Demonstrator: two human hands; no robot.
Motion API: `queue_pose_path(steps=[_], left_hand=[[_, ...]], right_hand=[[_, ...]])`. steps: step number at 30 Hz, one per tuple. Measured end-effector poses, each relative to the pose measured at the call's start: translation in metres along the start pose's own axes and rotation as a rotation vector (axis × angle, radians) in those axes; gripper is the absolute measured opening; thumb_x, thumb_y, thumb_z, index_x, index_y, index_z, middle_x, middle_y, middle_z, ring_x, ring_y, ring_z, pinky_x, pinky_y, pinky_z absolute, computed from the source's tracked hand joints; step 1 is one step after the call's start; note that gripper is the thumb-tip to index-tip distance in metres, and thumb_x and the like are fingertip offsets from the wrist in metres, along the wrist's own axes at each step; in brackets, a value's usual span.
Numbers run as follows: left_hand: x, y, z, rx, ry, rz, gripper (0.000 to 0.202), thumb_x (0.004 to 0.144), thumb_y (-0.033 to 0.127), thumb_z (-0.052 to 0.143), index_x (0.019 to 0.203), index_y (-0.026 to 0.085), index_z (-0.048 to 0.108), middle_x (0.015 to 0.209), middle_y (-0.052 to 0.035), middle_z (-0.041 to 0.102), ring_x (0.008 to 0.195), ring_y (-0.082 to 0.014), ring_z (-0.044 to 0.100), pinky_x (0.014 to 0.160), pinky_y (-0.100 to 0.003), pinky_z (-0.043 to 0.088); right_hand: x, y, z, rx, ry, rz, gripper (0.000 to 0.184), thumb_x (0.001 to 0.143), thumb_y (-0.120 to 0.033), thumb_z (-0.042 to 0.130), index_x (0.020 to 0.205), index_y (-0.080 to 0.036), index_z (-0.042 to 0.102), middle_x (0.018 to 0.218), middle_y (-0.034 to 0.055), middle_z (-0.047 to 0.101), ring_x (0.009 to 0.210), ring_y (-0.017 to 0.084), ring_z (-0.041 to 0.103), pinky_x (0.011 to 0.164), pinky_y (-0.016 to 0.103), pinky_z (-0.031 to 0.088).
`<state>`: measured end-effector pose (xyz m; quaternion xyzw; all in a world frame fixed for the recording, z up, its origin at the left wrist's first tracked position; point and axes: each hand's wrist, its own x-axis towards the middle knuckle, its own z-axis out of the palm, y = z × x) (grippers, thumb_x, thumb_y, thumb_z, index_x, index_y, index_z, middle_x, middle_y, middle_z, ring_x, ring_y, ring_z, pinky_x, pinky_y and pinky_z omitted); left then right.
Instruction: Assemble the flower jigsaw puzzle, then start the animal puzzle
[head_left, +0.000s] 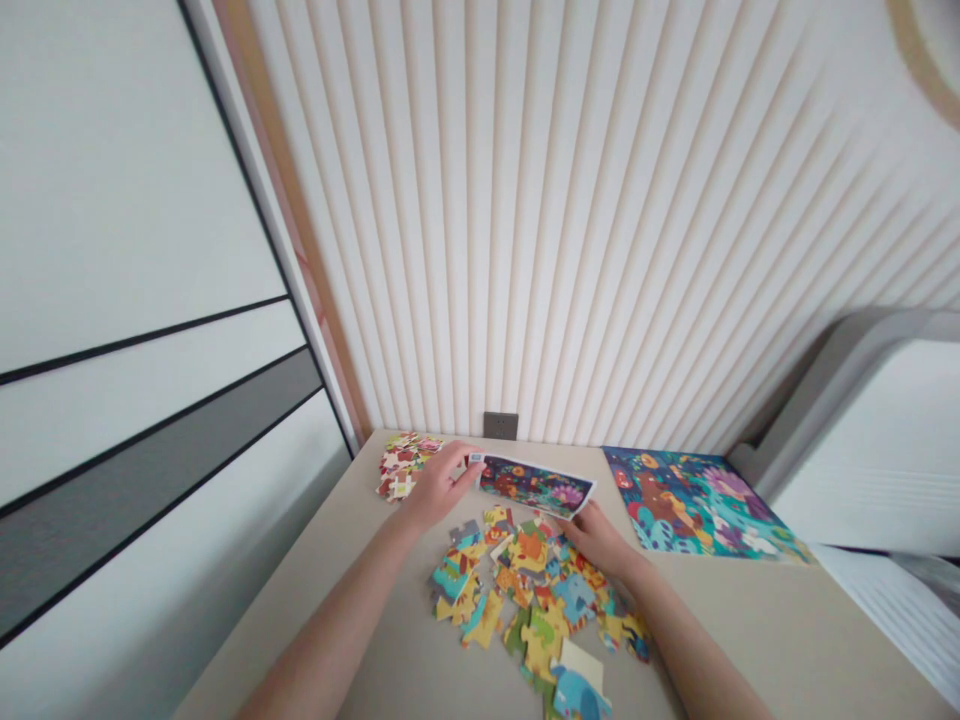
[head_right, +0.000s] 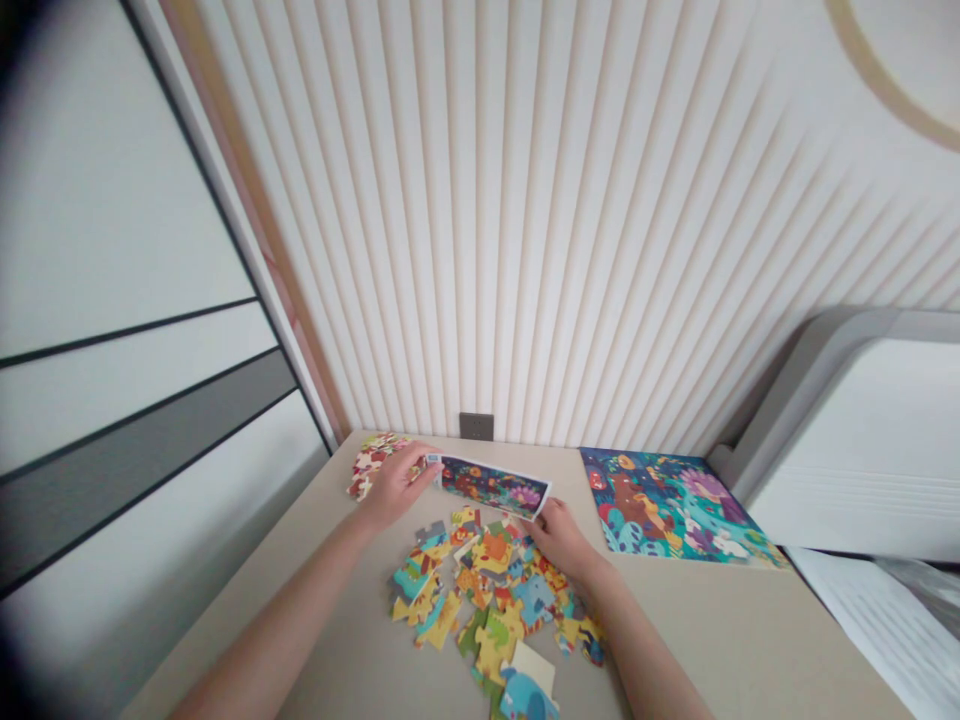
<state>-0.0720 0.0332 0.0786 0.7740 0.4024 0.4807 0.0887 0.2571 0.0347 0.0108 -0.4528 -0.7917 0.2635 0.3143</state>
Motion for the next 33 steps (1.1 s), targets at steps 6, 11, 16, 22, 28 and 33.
queue_pose_path(steps=[6,11,16,22,28,33], left_hand=[[0.022,-0.006,0.052,-0.563,0.093,-0.422,0.034,0.090,0.051,0.064,0.100,0.018,0.066,0.087,-0.0038,0.070,0.079,-0.0195,0.066,0.071,-0.028,0.051],[0.021,-0.003,0.056,-0.678,-0.061,-0.454,0.039,0.092,0.052,0.063,0.111,0.018,0.066,0.096,-0.0047,0.073,0.085,-0.0206,0.067,0.077,-0.030,0.052],[0.018,-0.003,0.044,-0.681,-0.116,-0.506,0.053,0.098,0.062,0.048,0.121,0.018,0.068,0.108,-0.0087,0.073,0.097,-0.0242,0.068,0.086,-0.035,0.054],[0.011,-0.013,0.044,-0.916,-0.305,-0.609,0.069,0.096,0.074,0.037,0.130,0.021,0.066,0.120,-0.0124,0.072,0.114,-0.0269,0.066,0.101,-0.043,0.050],[0.015,0.000,0.035,-0.890,-0.334,-0.620,0.059,0.093,0.065,0.055,0.133,0.023,0.065,0.126,-0.0101,0.070,0.119,-0.0283,0.065,0.106,-0.045,0.048],[0.021,0.011,0.027,-0.770,-0.286,-0.561,0.056,0.090,0.048,0.068,0.140,0.022,0.058,0.129,-0.0092,0.069,0.116,-0.0295,0.066,0.100,-0.042,0.053]], right_hand=[[-0.007,-0.002,-0.008,0.446,0.265,0.063,0.043,0.097,-0.054,0.054,0.125,-0.024,0.068,0.122,0.0075,0.072,0.109,0.029,0.066,0.099,0.043,0.051],[-0.008,-0.007,-0.011,0.514,0.343,0.107,0.038,0.095,-0.054,0.058,0.105,-0.019,0.072,0.096,0.0057,0.074,0.088,0.024,0.067,0.079,0.032,0.053],[-0.012,-0.004,-0.012,0.327,0.467,0.127,0.033,0.092,-0.051,0.064,0.084,-0.020,0.073,0.079,0.0037,0.073,0.075,0.021,0.065,0.070,0.030,0.051],[-0.022,-0.009,-0.025,0.129,0.602,-0.191,0.010,0.094,-0.031,0.065,0.093,-0.028,0.075,0.096,0.0066,0.076,0.092,0.025,0.070,0.082,0.041,0.055],[-0.026,-0.013,-0.035,-0.096,0.475,-0.495,0.024,0.092,-0.018,0.063,0.108,-0.032,0.073,0.102,0.0070,0.075,0.097,0.025,0.070,0.083,0.045,0.055],[-0.024,-0.009,-0.031,-0.185,0.461,-0.383,0.025,0.093,-0.021,0.061,0.110,-0.033,0.074,0.121,0.0086,0.069,0.114,0.028,0.063,0.095,0.049,0.051]])
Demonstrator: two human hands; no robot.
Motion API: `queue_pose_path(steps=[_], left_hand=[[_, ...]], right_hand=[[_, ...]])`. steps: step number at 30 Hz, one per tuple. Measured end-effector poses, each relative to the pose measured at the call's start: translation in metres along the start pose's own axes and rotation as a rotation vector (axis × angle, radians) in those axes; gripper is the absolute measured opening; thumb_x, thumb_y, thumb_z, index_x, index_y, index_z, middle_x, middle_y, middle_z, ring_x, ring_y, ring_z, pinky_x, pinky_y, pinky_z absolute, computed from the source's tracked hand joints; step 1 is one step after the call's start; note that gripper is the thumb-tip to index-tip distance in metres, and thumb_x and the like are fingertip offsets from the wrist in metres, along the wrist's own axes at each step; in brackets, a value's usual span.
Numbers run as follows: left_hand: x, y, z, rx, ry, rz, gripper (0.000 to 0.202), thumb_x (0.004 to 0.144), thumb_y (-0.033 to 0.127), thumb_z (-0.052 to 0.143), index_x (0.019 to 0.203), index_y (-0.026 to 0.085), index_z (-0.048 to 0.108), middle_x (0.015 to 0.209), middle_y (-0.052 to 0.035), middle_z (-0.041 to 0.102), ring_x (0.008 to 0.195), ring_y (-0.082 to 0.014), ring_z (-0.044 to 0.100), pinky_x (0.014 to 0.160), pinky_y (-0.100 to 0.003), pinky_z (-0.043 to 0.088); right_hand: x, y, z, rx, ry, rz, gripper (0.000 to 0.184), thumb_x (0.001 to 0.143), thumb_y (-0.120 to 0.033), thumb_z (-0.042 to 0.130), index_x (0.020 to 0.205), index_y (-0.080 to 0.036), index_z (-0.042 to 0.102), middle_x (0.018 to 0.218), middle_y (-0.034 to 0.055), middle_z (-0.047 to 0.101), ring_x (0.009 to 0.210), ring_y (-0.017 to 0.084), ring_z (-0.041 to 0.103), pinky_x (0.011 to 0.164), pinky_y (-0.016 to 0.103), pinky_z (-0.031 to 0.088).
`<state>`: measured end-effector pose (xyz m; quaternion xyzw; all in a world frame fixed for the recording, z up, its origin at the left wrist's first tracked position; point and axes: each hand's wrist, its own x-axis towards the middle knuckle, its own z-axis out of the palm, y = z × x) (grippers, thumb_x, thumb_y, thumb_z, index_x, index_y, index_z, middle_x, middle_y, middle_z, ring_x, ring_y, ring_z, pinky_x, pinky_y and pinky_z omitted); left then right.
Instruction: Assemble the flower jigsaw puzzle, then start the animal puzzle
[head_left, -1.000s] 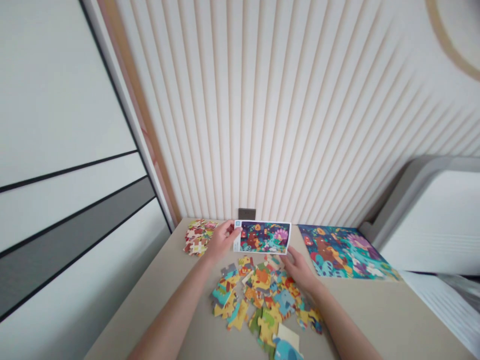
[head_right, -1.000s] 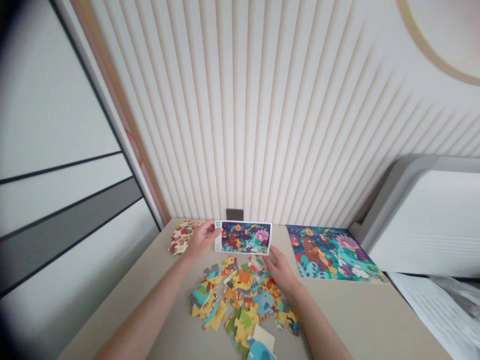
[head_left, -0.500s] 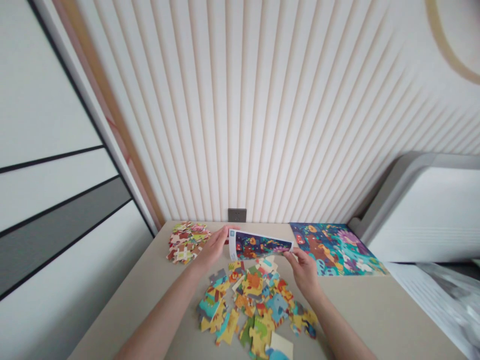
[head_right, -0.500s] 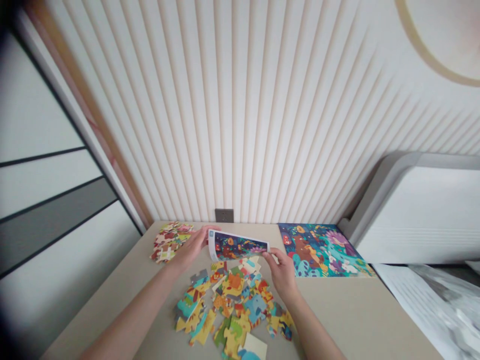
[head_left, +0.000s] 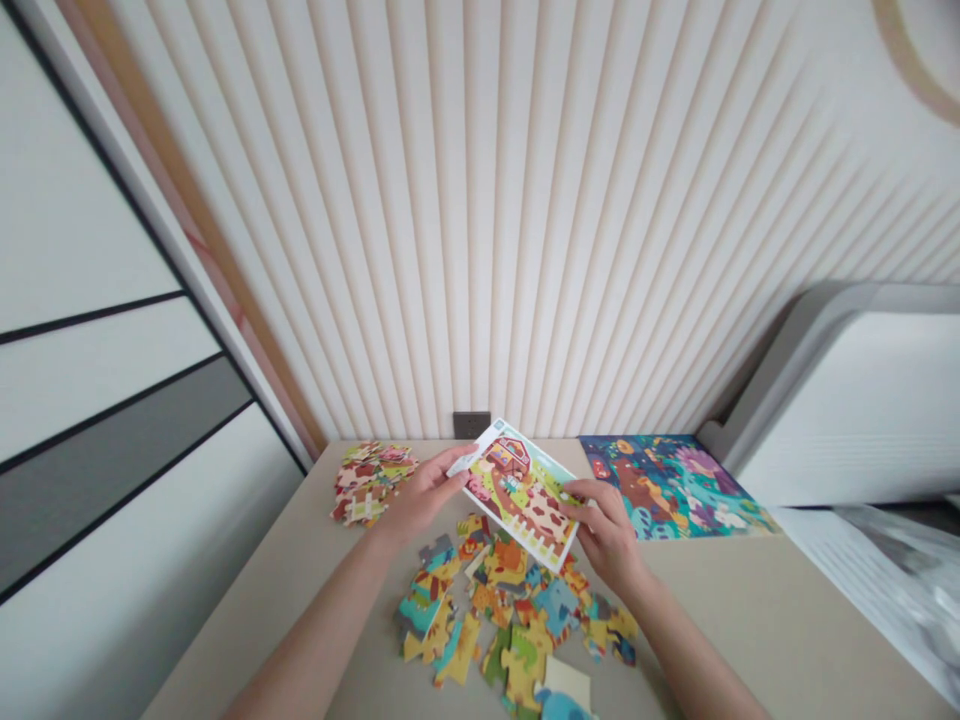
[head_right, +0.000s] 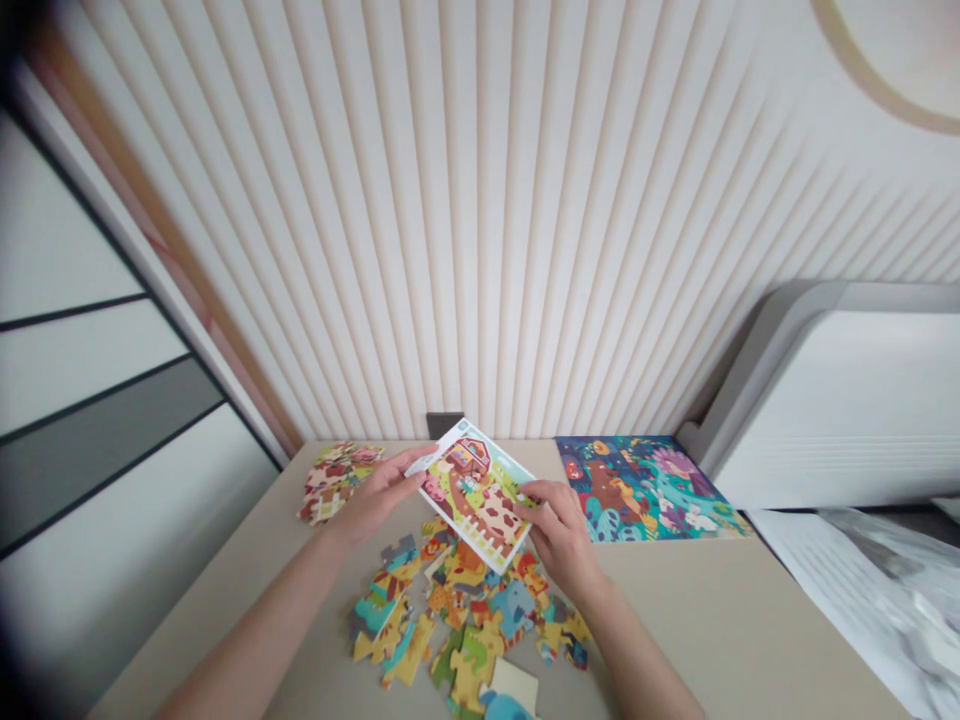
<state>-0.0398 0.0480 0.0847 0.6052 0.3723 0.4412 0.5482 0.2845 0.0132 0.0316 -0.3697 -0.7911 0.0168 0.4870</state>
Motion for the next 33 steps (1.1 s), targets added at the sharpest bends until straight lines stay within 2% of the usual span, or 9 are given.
queue_pose_path(steps=[4,10,13,15,17,21,24,27,33], left_hand=[[0.002,-0.004,0.002,0.004,0.048,0.070,0.061,0.090,0.046,0.068,0.144,0.021,0.052,0.132,-0.0109,0.068,0.112,-0.0274,0.068,0.096,-0.038,0.055],[0.002,-0.006,0.006,0.116,0.155,0.142,0.065,0.092,0.046,0.067,0.149,0.024,0.045,0.132,-0.0105,0.067,0.116,-0.0276,0.067,0.099,-0.039,0.053],[0.002,-0.007,0.009,0.118,0.260,0.172,0.060,0.091,0.047,0.067,0.144,0.022,0.052,0.128,-0.0108,0.070,0.116,-0.0282,0.067,0.099,-0.040,0.054],[0.002,-0.009,0.010,0.129,0.302,0.192,0.051,0.091,0.048,0.067,0.134,0.020,0.060,0.124,-0.0105,0.071,0.114,-0.0284,0.068,0.098,-0.040,0.054],[0.002,-0.008,0.010,0.162,0.290,0.203,0.043,0.092,0.048,0.066,0.125,0.020,0.065,0.120,-0.0094,0.073,0.110,-0.0279,0.069,0.097,-0.040,0.054],[-0.002,-0.004,0.008,0.261,0.209,0.231,0.043,0.090,0.044,0.067,0.127,0.023,0.063,0.120,-0.0078,0.072,0.110,-0.0266,0.068,0.096,-0.037,0.054],[-0.007,0.000,0.008,0.331,0.149,0.211,0.053,0.086,0.039,0.071,0.136,0.025,0.058,0.113,-0.0062,0.074,0.098,-0.0252,0.070,0.086,-0.034,0.057],[-0.008,0.001,0.012,0.227,0.126,0.146,0.058,0.084,0.037,0.072,0.138,0.025,0.056,0.105,-0.0052,0.075,0.086,-0.0229,0.071,0.074,-0.031,0.057],[-0.001,-0.011,0.022,-0.152,0.191,-0.062,0.063,0.093,0.063,0.056,0.140,0.021,0.054,0.106,-0.0107,0.076,0.085,-0.0253,0.074,0.068,-0.034,0.058]], right_hand=[[0.001,-0.004,0.013,0.092,0.152,0.309,0.032,0.096,-0.031,0.058,0.127,-0.031,0.066,0.141,0.0113,0.055,0.133,0.030,0.051,0.108,0.053,0.044],[0.008,-0.010,0.022,0.642,0.239,0.687,0.061,0.097,-0.046,0.058,0.153,-0.034,0.038,0.146,0.0111,0.053,0.112,0.025,0.066,0.095,0.045,0.056],[0.011,-0.016,0.023,0.785,0.162,0.692,0.069,0.090,-0.048,0.068,0.152,-0.034,0.039,0.140,0.0100,0.058,0.109,0.025,0.067,0.091,0.044,0.058],[0.012,-0.023,0.026,0.830,0.040,0.668,0.062,0.087,-0.049,0.072,0.142,-0.030,0.051,0.129,0.0094,0.066,0.105,0.026,0.068,0.088,0.042,0.058],[0.011,-0.029,0.029,0.787,-0.002,0.664,0.047,0.086,-0.051,0.072,0.125,-0.026,0.062,0.113,0.0085,0.071,0.095,0.025,0.068,0.080,0.038,0.059],[0.008,-0.034,0.027,0.579,0.194,0.657,0.028,0.088,-0.049,0.070,0.099,-0.023,0.069,0.085,0.0047,0.069,0.075,0.020,0.063,0.067,0.033,0.056],[0.009,-0.032,0.018,0.495,0.319,0.535,0.019,0.088,-0.044,0.070,0.087,-0.025,0.071,0.100,0.0084,0.069,0.095,0.025,0.065,0.080,0.038,0.055],[0.010,-0.028,0.013,0.454,0.279,0.447,0.025,0.092,-0.038,0.066,0.072,-0.025,0.072,0.121,0.0095,0.064,0.112,0.026,0.062,0.091,0.040,0.052],[0.003,-0.011,0.022,0.524,0.227,0.709,0.027,0.091,-0.044,0.061,0.085,-0.024,0.077,0.111,0.0080,0.072,0.096,0.025,0.068,0.073,0.034,0.055]])
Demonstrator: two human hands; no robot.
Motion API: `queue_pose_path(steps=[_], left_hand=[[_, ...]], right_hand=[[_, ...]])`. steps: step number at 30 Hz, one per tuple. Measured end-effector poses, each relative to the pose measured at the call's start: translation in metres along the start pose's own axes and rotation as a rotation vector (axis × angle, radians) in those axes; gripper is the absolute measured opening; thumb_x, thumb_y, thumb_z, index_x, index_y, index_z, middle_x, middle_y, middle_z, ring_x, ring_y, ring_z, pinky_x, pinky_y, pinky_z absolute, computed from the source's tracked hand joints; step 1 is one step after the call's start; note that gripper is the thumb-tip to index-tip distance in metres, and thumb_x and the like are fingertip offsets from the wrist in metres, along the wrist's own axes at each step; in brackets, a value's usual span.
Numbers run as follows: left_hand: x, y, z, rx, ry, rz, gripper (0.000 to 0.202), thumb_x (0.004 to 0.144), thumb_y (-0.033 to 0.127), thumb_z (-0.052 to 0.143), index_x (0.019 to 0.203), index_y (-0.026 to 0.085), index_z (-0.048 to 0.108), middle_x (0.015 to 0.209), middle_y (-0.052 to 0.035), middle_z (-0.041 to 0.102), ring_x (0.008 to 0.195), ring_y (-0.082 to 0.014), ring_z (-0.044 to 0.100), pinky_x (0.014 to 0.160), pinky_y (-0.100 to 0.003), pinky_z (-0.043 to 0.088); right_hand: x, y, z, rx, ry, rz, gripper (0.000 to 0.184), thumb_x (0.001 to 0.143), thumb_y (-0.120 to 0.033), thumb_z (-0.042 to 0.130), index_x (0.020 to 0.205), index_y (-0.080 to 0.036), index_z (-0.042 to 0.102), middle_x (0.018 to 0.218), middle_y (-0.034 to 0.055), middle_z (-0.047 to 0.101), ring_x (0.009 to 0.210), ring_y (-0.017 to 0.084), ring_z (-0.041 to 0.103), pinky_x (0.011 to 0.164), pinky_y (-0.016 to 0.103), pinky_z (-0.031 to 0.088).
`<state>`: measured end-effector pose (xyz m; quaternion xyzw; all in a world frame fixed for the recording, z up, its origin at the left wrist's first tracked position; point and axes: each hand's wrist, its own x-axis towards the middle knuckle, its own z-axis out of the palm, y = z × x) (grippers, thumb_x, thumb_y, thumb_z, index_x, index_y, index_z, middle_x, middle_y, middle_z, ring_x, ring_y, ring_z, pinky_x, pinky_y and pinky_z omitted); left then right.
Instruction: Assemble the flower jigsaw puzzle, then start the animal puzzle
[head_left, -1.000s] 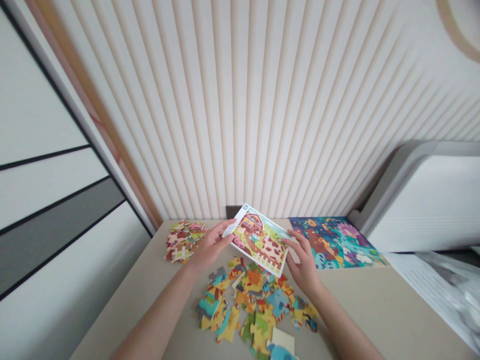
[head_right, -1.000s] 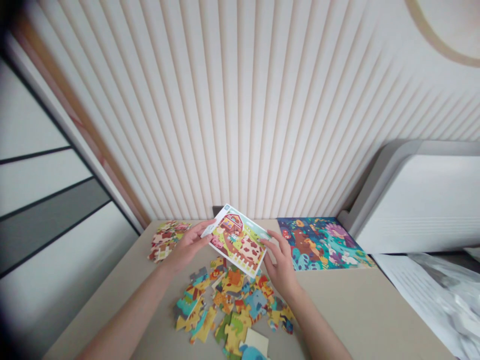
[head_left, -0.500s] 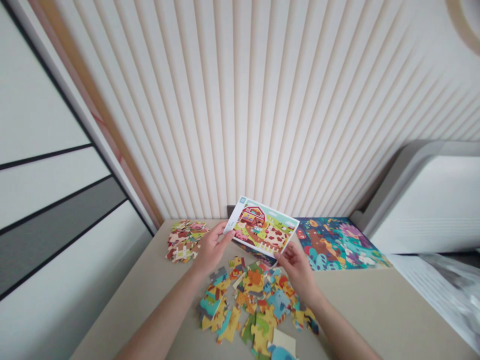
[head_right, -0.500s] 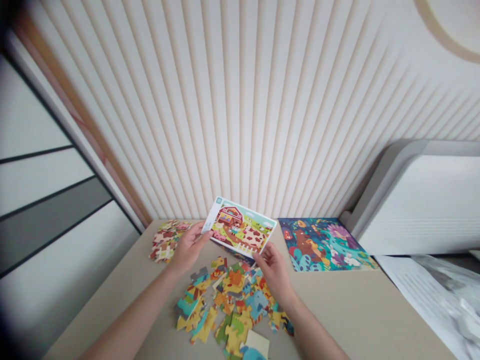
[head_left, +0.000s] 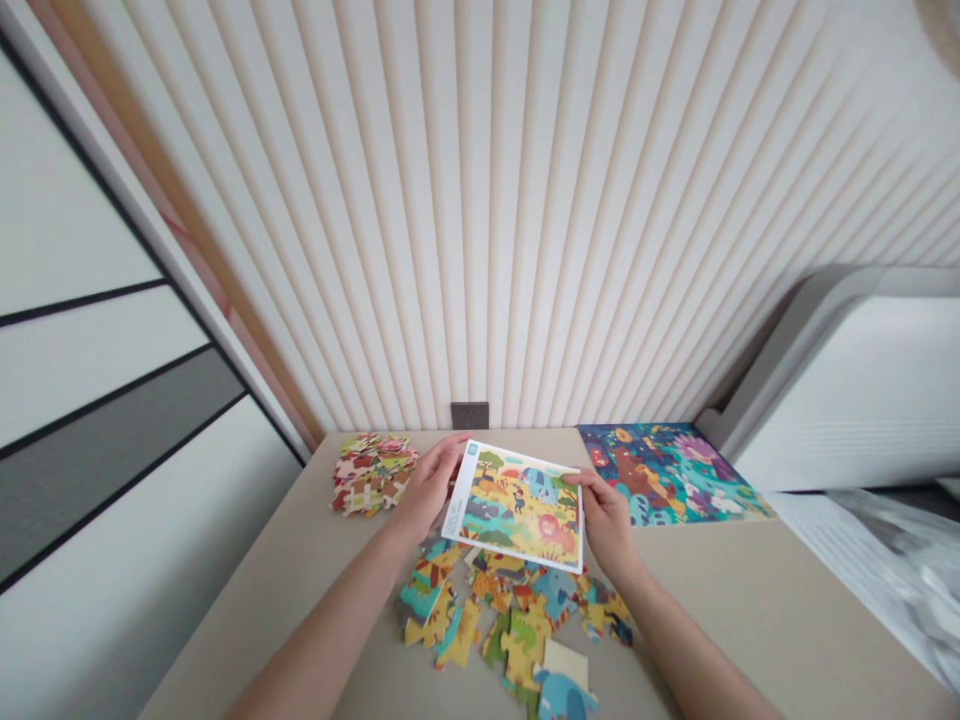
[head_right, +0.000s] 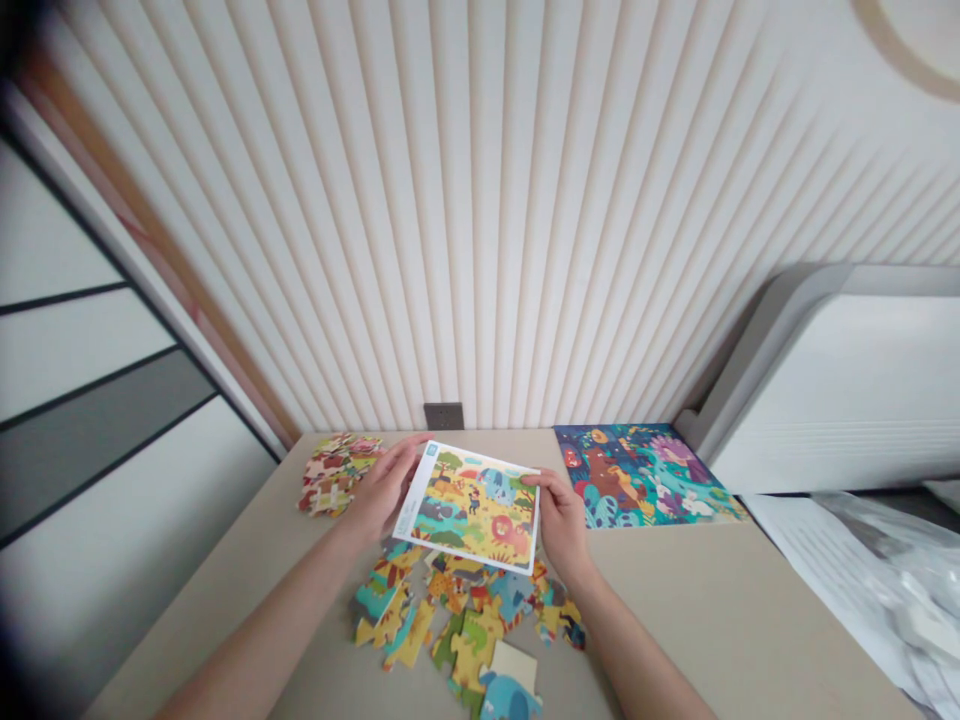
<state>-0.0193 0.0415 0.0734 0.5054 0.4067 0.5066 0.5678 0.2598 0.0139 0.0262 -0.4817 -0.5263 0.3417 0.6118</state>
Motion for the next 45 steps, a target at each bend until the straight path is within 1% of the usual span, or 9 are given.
queue_pose_path(steps=[4,8,12,18,23,28,31,39,45], left_hand=[[0.004,-0.014,0.000,-0.028,-0.092,-0.057,0.071,0.087,0.056,0.069,0.146,0.022,0.046,0.114,-0.0118,0.074,0.093,-0.0268,0.074,0.077,-0.039,0.060],[0.008,-0.022,-0.003,0.055,-0.012,0.046,0.073,0.087,0.042,0.072,0.149,0.025,0.037,0.115,-0.0101,0.073,0.090,-0.0234,0.074,0.075,-0.035,0.060],[0.010,-0.023,-0.003,0.086,0.031,0.145,0.061,0.093,0.043,0.064,0.146,0.023,0.040,0.117,-0.0110,0.071,0.094,-0.0229,0.073,0.079,-0.036,0.059],[0.024,-0.043,-0.023,0.343,0.252,0.313,0.050,0.094,0.041,0.062,0.139,0.024,0.048,0.141,-0.0147,0.054,0.122,-0.0244,0.060,0.096,-0.039,0.054],[0.040,-0.072,-0.048,0.533,0.344,0.345,0.044,0.095,0.030,0.055,0.137,0.024,0.049,0.138,-0.0139,0.053,0.118,-0.0230,0.061,0.093,-0.040,0.055],[0.037,-0.097,-0.048,0.686,0.311,0.388,0.038,0.087,0.017,0.056,0.125,0.023,0.059,0.124,-0.0106,0.059,0.123,-0.0269,0.056,0.107,-0.051,0.047],[0.032,-0.107,-0.042,0.760,0.289,0.415,0.043,0.086,0.014,0.055,0.127,0.023,0.058,0.129,-0.0114,0.056,0.130,-0.0282,0.051,0.116,-0.053,0.038],[0.034,-0.108,-0.042,0.857,0.217,0.390,0.044,0.090,0.014,0.048,0.133,0.023,0.055,0.132,-0.0107,0.058,0.129,-0.0262,0.053,0.115,-0.049,0.039],[0.030,-0.102,-0.046,0.894,0.108,0.333,0.044,0.095,0.014,0.036,0.134,0.020,0.057,0.131,-0.0112,0.063,0.126,-0.0241,0.058,0.112,-0.046,0.042]], right_hand=[[0.003,0.009,0.000,0.058,0.027,0.105,0.035,0.090,-0.048,0.061,0.110,-0.024,0.075,0.108,0.0075,0.074,0.090,0.024,0.069,0.070,0.033,0.057],[0.003,0.010,0.004,0.192,-0.097,0.223,0.059,0.092,-0.055,0.058,0.145,-0.028,0.052,0.099,0.0050,0.074,0.080,0.022,0.070,0.068,0.035,0.058],[0.000,0.024,0.005,-0.069,-0.362,0.237,0.046,0.086,-0.058,0.067,0.114,-0.022,0.071,0.081,0.0032,0.073,0.071,0.023,0.067,0.063,0.034,0.056],[0.013,0.047,-0.001,-0.315,-0.235,0.071,0.041,0.091,-0.058,0.057,0.088,-0.019,0.070,0.082,0.0048,0.073,0.082,0.025,0.067,0.073,0.035,0.054],[0.066,0.055,0.019,-0.287,-0.241,-0.014,0.043,0.090,-0.059,0.054,0.095,-0.019,0.069,0.095,0.0081,0.075,0.089,0.026,0.068,0.076,0.034,0.053],[0.109,0.072,0.055,-0.521,-0.228,-0.034,0.036,0.091,-0.052,0.054,0.090,-0.020,0.070,0.086,0.0078,0.075,0.076,0.022,0.066,0.068,0.030,0.049],[0.115,0.084,0.067,-0.609,-0.183,-0.029,0.033,0.091,-0.048,0.055,0.091,-0.019,0.069,0.083,0.0082,0.073,0.070,0.021,0.063,0.065,0.029,0.045],[0.121,0.091,0.075,-0.772,-0.163,-0.032,0.033,0.092,-0.046,0.055,0.097,-0.018,0.071,0.097,0.0131,0.074,0.088,0.024,0.066,0.078,0.030,0.046],[0.107,0.078,0.048,-0.797,-0.272,0.010,0.044,0.092,-0.038,0.053,0.129,-0.017,0.066,0.124,0.0158,0.070,0.111,0.027,0.067,0.095,0.038,0.050]])
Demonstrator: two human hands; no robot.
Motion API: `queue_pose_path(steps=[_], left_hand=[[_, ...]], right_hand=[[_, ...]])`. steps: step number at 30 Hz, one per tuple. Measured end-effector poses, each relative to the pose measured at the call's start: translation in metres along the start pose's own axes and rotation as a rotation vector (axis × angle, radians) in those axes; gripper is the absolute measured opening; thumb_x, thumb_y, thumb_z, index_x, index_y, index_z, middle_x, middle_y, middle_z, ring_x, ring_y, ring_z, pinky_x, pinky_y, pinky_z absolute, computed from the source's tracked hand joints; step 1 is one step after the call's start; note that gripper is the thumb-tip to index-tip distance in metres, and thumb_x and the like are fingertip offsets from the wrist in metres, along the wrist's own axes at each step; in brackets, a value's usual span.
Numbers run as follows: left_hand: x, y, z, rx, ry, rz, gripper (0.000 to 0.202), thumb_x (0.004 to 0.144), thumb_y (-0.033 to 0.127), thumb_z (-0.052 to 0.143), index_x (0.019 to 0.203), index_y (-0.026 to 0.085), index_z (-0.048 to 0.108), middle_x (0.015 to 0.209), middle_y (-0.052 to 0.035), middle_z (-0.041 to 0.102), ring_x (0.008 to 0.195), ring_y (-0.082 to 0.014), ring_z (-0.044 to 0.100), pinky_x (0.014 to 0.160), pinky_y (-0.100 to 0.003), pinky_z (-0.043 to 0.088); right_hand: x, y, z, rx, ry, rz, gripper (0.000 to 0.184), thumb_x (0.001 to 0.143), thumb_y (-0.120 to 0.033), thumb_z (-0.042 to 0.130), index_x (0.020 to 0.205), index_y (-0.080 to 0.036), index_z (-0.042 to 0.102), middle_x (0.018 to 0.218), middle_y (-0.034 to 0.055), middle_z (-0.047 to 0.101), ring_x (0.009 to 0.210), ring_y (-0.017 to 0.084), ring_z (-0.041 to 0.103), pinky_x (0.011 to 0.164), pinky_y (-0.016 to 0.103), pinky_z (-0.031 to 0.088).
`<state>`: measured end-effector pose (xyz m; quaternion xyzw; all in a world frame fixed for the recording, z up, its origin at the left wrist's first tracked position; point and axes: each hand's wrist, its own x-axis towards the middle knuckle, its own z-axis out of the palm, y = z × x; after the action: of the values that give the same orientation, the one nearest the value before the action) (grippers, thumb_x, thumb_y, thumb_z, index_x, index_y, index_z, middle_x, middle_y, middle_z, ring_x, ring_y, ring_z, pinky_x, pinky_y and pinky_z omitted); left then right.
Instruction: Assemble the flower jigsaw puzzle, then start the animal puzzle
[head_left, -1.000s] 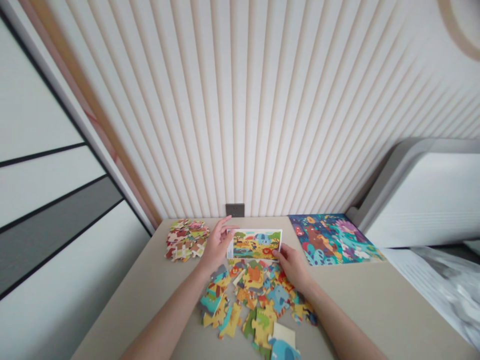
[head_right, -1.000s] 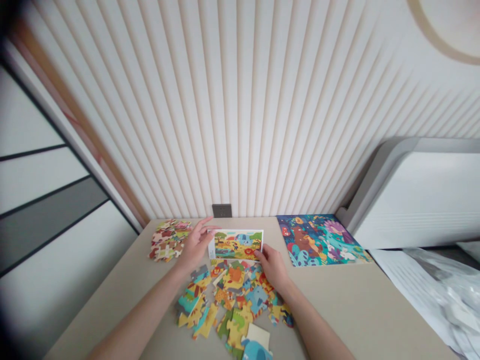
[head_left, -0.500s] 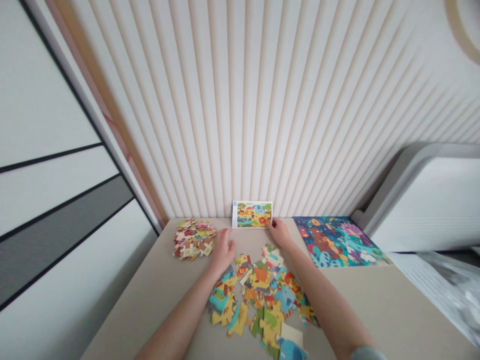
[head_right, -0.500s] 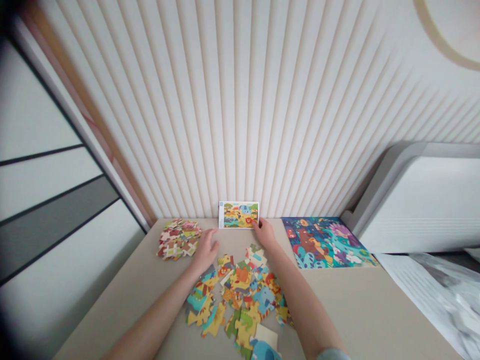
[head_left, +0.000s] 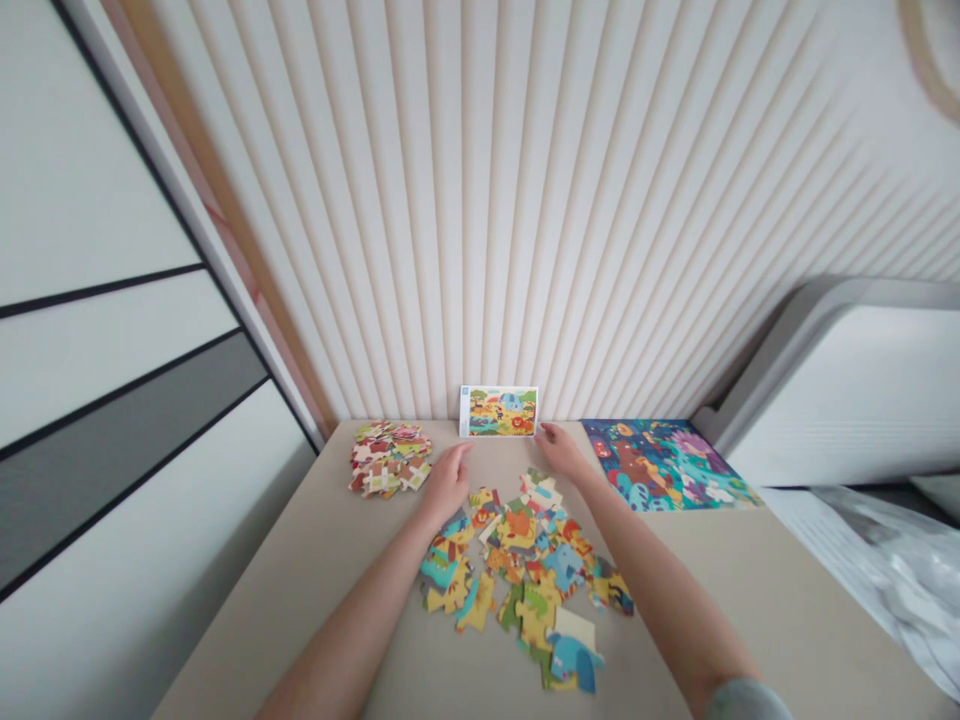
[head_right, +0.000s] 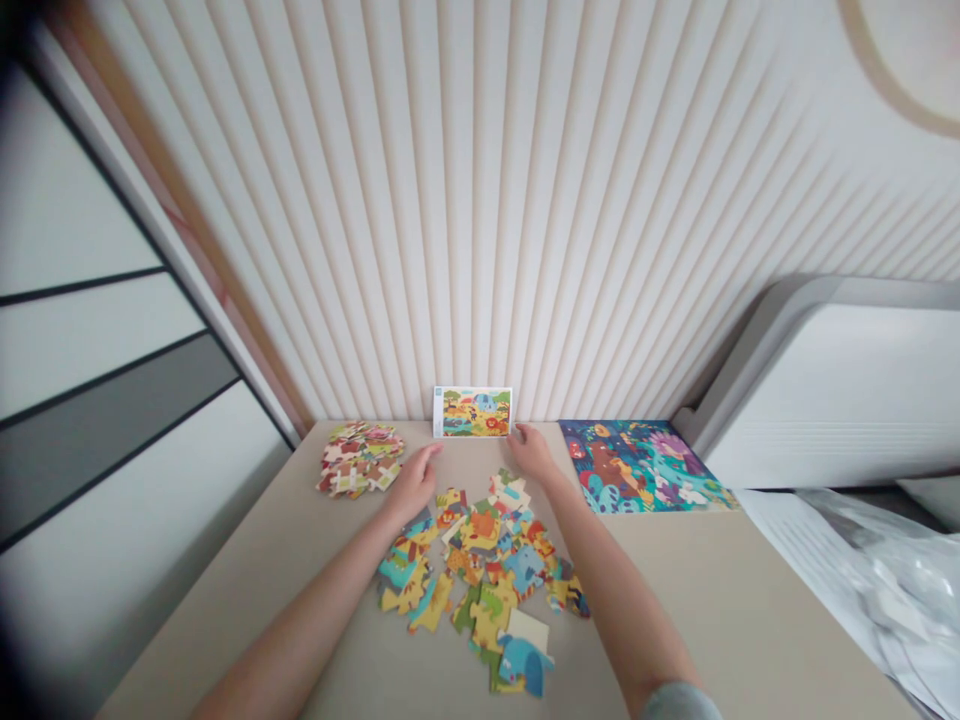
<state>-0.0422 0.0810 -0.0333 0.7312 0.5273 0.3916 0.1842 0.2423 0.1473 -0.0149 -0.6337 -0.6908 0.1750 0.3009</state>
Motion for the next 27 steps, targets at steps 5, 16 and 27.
queue_pose_path(steps=[5,16,27], left_hand=[[-0.015,0.014,-0.017,0.015,-0.220,0.077,0.036,0.100,0.040,0.045,0.125,0.027,0.067,0.130,-0.0068,0.068,0.135,-0.0281,0.053,0.115,-0.045,0.039],[-0.100,0.034,-0.041,0.363,-0.435,0.227,0.051,0.103,0.049,0.041,0.151,0.034,0.045,0.162,-0.0069,0.036,0.150,-0.0322,0.031,0.120,-0.055,0.026],[-0.109,0.028,-0.049,0.167,-0.191,0.242,0.044,0.094,0.030,0.055,0.137,0.025,0.059,0.135,-0.0095,0.062,0.126,-0.0245,0.057,0.112,-0.041,0.043]], right_hand=[[-0.083,0.020,-0.039,-0.041,-0.112,-0.056,0.052,0.089,-0.045,0.059,0.131,-0.016,0.066,0.143,0.0167,0.059,0.134,0.030,0.054,0.114,0.043,0.038],[-0.177,-0.020,-0.025,-0.315,-0.223,-0.063,0.065,0.100,-0.060,0.039,0.155,-0.025,0.042,0.166,0.0129,0.025,0.155,0.031,0.018,0.122,0.059,0.007],[-0.174,-0.047,-0.020,0.027,-0.180,-0.338,0.043,0.099,-0.047,0.046,0.130,-0.027,0.068,0.141,0.0079,0.062,0.133,0.026,0.055,0.118,0.046,0.034]])
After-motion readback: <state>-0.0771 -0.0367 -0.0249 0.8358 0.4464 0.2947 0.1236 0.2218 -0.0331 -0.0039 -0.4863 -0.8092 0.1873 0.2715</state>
